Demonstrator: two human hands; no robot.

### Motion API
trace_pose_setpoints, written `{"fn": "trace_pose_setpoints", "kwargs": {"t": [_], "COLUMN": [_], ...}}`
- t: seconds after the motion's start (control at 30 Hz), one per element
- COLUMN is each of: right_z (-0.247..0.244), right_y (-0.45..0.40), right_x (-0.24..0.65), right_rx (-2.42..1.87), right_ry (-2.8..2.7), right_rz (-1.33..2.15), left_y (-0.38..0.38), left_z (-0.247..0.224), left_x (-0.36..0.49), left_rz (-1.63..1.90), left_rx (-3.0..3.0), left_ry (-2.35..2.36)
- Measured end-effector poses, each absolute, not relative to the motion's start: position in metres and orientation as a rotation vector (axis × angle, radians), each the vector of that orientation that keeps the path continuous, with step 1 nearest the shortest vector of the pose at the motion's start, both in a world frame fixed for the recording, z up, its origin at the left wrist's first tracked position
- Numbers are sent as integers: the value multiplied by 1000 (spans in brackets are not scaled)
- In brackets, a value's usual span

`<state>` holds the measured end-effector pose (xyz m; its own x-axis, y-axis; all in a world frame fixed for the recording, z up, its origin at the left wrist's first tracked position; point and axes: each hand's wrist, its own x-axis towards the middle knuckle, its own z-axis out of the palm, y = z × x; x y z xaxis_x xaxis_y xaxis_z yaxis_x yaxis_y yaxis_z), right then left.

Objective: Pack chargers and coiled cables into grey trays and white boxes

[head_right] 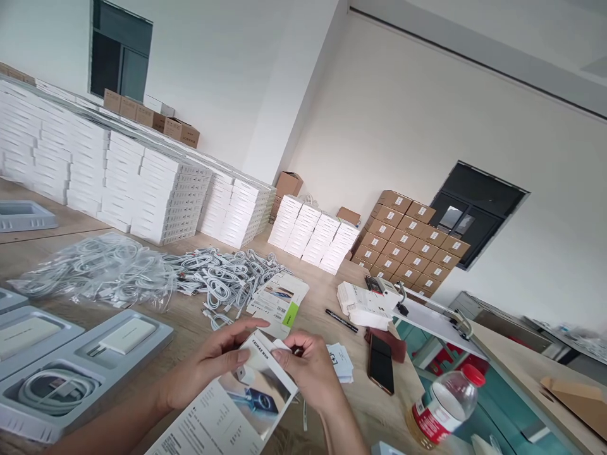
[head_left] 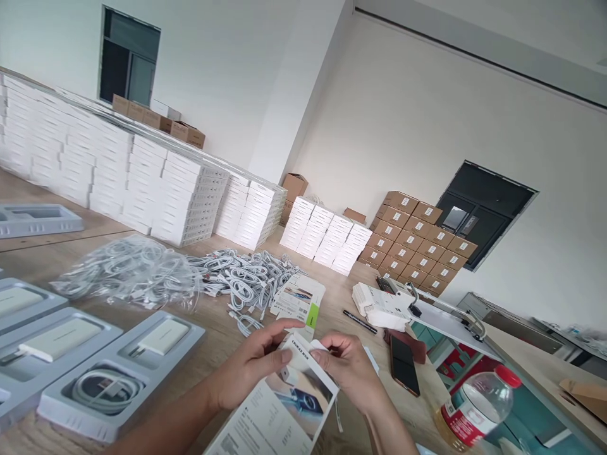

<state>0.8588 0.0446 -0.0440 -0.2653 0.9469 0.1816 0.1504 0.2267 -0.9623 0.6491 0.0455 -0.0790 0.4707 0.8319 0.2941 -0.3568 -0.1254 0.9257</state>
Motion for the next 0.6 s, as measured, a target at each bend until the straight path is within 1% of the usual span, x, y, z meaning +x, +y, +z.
{"fn": "trace_pose_setpoints", "kwargs": {"t": [0.17,0.37,0.6], "right_z": [-46,-50,-34], "right_y": [46,49,33], "right_x": [862,865,851], "right_rx": [-1024,-1000,-945], "right_ry": [-1653,-1602,-1864], "right_rz": [1137,1237,1024], "left_y": [48,56,61], "left_z": [-79,-77,-75], "left_x": [650,649,643], "left_rz": [1127,1335,1319], "left_rx": [1303,1101,1082], "left_ry": [498,489,514]}}
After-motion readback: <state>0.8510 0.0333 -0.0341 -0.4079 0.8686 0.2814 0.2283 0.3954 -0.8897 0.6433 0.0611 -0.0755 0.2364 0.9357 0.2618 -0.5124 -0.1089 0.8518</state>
